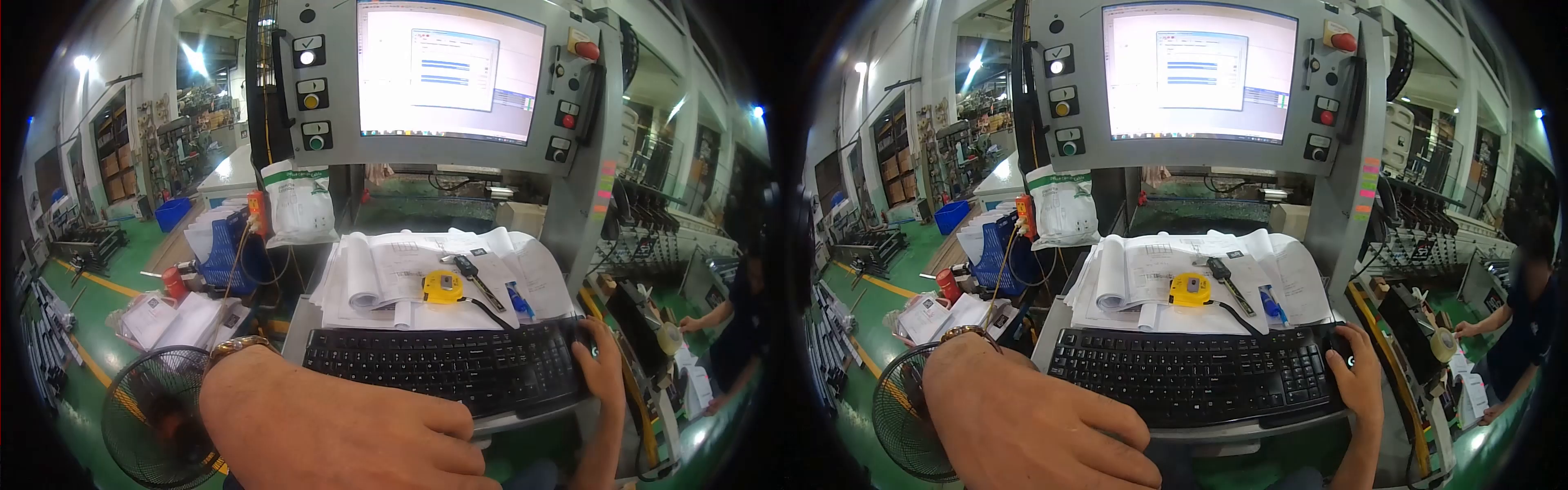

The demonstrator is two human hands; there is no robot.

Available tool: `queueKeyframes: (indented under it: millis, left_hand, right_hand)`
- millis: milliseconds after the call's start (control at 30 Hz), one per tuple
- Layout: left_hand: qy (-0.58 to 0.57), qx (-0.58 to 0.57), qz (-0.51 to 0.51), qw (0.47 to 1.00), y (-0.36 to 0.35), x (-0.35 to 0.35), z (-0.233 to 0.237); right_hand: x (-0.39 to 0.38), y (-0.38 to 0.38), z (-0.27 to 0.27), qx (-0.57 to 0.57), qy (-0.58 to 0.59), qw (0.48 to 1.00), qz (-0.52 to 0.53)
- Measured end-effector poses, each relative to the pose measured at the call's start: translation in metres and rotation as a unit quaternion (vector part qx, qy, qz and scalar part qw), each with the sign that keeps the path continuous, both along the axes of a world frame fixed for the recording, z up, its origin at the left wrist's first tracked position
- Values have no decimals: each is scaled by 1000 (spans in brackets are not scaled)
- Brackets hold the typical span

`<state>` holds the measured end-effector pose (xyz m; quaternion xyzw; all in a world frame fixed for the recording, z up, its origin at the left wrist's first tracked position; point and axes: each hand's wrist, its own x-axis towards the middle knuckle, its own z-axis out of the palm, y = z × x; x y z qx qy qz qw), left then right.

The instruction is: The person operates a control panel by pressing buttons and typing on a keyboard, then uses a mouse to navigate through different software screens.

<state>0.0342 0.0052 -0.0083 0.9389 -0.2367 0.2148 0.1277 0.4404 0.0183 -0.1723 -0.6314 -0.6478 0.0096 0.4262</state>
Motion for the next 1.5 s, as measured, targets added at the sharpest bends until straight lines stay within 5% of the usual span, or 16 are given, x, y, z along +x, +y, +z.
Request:
queueKeyframes:
  millis: [900, 1500]
  left_hand:
    - [-12, -53, 2, 999, -3, 1, 0]
    - [3, 63, 2, 998, 6, 4, -3]
  right_hand:
    - [0, 0, 0, 1, -3, 1000, 16]
    - [0, 1, 0, -1, -3, 1000, 9]
